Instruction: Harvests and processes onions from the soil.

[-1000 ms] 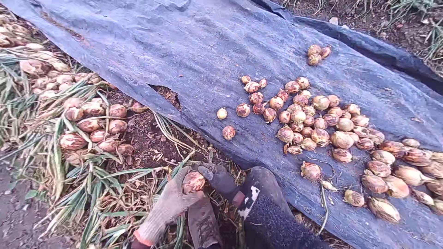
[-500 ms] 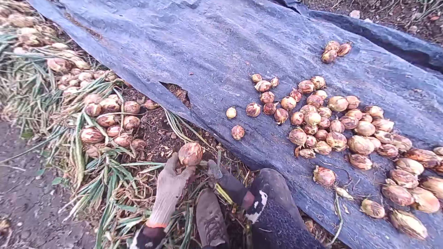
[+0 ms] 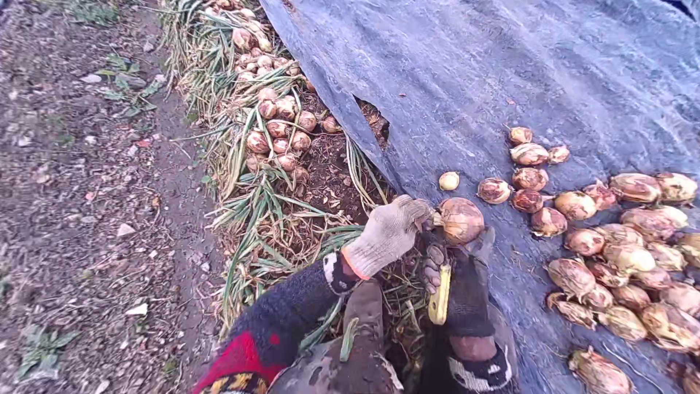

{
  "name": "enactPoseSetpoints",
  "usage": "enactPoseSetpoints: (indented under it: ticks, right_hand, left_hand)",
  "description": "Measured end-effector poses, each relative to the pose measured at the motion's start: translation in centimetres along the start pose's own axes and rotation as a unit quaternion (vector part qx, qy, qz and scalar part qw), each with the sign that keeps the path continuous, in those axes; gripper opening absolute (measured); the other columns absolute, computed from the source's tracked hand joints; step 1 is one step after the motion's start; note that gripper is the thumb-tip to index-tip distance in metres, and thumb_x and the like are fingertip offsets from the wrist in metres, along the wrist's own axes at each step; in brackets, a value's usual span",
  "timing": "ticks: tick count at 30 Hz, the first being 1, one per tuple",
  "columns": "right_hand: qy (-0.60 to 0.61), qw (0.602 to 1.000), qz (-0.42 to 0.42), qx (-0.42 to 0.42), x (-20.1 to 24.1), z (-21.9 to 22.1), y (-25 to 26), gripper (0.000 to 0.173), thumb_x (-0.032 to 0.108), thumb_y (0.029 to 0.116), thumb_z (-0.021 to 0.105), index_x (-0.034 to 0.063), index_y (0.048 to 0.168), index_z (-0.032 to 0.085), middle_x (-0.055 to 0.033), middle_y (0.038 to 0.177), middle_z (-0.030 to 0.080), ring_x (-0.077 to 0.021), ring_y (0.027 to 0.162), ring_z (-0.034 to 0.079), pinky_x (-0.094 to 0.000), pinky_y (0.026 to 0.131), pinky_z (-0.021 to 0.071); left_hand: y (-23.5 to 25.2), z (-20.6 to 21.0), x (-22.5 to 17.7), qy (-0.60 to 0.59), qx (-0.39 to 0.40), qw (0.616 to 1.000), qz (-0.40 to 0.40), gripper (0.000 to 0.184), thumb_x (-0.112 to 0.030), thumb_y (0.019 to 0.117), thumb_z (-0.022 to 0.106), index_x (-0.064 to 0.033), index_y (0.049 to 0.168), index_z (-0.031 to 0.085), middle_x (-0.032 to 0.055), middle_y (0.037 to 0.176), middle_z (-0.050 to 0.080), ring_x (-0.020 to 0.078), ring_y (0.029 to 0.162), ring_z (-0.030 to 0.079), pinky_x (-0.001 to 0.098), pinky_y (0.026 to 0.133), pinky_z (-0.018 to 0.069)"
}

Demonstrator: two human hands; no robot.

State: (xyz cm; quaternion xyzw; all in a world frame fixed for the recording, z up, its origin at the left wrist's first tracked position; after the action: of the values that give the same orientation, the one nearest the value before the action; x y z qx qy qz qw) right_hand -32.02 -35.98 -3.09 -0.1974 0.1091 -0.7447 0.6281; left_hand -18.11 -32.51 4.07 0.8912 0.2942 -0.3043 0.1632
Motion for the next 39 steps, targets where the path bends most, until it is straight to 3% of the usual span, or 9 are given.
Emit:
enactPoseSetpoints:
  ticks: [2, 6, 8, 13, 19, 25, 29, 35, 39]
  right_hand:
    - [-0.009, 0.989, -0.132, 0.069, 4.3, 2.6, -1.8, 0.056, 0.061, 0.0985, 0.051, 0.0084, 0.095, 0.069, -0.003, 0.067, 0.062, -0.0142, 0.055, 0.064, -0.0294, 0.05, 0.0552]
    - [-0.172, 0.905, -0.382, 0.069, 11.4, 1.8, -5.1, 0.061, 0.067, 0.0983, 0.044, 0.0117, 0.106, 0.069, -0.0046, 0.08, 0.068, -0.0174, 0.062, 0.066, -0.0328, 0.054, 0.0572]
    - [-0.245, 0.894, -0.369, 0.069, 10.2, -0.1, -3.7, 0.054, 0.063, 0.0985, 0.05, 0.0158, 0.116, 0.069, -0.0027, 0.089, 0.07, -0.0144, 0.067, 0.066, -0.0293, 0.058, 0.0573]
    - [-0.392, 0.891, -0.15, -0.173, 2.8, -5.6, 1.2, 0.045, 0.047, 0.1078, 0.043, 0.0062, 0.111, 0.063, -0.0057, 0.081, 0.065, -0.0139, 0.058, 0.061, -0.0294, 0.05, 0.0562]
    - [-0.584, 0.791, -0.063, -0.171, -1.5, -6.1, 3.6, 0.045, 0.036, 0.0938, 0.072, 0.0081, 0.129, 0.065, -0.0037, 0.105, 0.074, -0.0109, 0.092, 0.071, -0.0327, 0.084, 0.0606]
    - [-0.642, 0.751, -0.047, -0.149, -2.6, -6.7, 3.7, 0.05, 0.049, 0.0972, 0.064, 0.0134, 0.133, 0.065, -0.0031, 0.102, 0.074, -0.0125, 0.088, 0.07, -0.0398, 0.083, 0.0596]
    - [-0.658, 0.743, -0.062, -0.106, -3.9, -5.7, 3.3, 0.071, 0.063, 0.0948, 0.059, 0.0149, 0.147, 0.054, -0.0051, 0.124, 0.071, -0.0124, 0.109, 0.068, -0.0407, 0.098, 0.0564]
    - [-0.494, 0.862, -0.105, -0.045, -4.2, -4.2, 1.3, 0.045, 0.044, 0.1006, 0.061, 0.0044, 0.122, 0.068, -0.0044, 0.096, 0.074, -0.0107, 0.084, 0.071, -0.0299, 0.077, 0.0618]
    - [-0.497, 0.862, -0.074, -0.057, -4.6, -4.9, 0.6, 0.037, 0.041, 0.1009, 0.062, 0.0073, 0.112, 0.072, -0.0033, 0.072, 0.066, -0.0116, 0.055, 0.058, -0.0294, 0.051, 0.0531]
  left_hand:
    - [3.7, -2.4, 3.0, 0.083, -0.025, 0.995, -0.048, 0.026, -0.014, 0.0989, 0.054, -0.0175, 0.114, 0.075, 0.004, 0.113, 0.072, 0.018, 0.099, 0.071, 0.041, 0.08, 0.0609]
    - [3.7, -3.1, 13.9, 0.109, 0.179, 0.958, -0.195, 0.037, -0.053, 0.0965, 0.061, -0.0226, 0.107, 0.078, 0.0052, 0.116, 0.071, 0.0234, 0.108, 0.067, 0.0527, 0.092, 0.0555]
    - [1.7, -3.7, 18.2, 0.184, 0.191, 0.934, -0.239, 0.038, -0.056, 0.0901, 0.065, -0.0285, 0.115, 0.076, 0.0109, 0.131, 0.064, 0.0354, 0.124, 0.058, 0.0642, 0.095, 0.0493]
    - [-2.4, -14.3, 28.8, 0.314, -0.054, 0.864, -0.39, 0.055, -0.033, 0.0894, 0.07, -0.0209, 0.142, 0.059, 0.0228, 0.145, 0.052, 0.0464, 0.132, 0.051, 0.0667, 0.096, 0.0494]
    - [-3.9, -17.2, 36.4, 0.247, -0.123, 0.844, -0.461, 0.082, -0.047, 0.0671, 0.088, -0.0161, 0.138, 0.061, 0.0156, 0.143, 0.059, 0.0396, 0.129, 0.057, 0.0665, 0.101, 0.0477]
    - [-5.1, -12.7, 26.5, 0.278, -0.098, 0.918, -0.265, 0.073, -0.061, 0.0688, 0.077, -0.0193, 0.128, 0.068, 0.0059, 0.133, 0.066, 0.0299, 0.136, 0.05, 0.0581, 0.119, 0.0299]
    - [-8.3, -5.9, 16.1, 0.05, -0.026, 0.985, -0.162, 0.074, -0.052, 0.0735, 0.082, -0.0082, 0.131, 0.063, 0.0082, 0.126, 0.066, 0.0157, 0.117, 0.064, 0.0389, 0.101, 0.0547]
    - [-12.2, 1.2, 5.5, -0.102, 0.152, 0.972, -0.145, 0.07, -0.052, 0.0751, 0.084, -0.0144, 0.13, 0.065, 0.0039, 0.129, 0.065, 0.0119, 0.113, 0.065, 0.0374, 0.097, 0.0572]
    - [-13.4, 0.8, 5.4, -0.122, 0.2, 0.959, -0.162, 0.07, -0.052, 0.0796, 0.082, -0.0137, 0.135, 0.063, 0.0041, 0.13, 0.065, 0.0115, 0.117, 0.063, 0.0361, 0.102, 0.0534]
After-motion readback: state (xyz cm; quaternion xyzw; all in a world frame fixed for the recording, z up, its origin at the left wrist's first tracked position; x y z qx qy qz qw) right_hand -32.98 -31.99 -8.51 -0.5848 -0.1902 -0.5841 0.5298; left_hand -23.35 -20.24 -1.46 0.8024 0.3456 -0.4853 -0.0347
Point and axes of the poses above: each hand's wrist, its own y-axis towards the middle knuckle, its own z-axis out of the palm, x = y × z, the point moved 9 cm from there along y, towards the middle knuckle
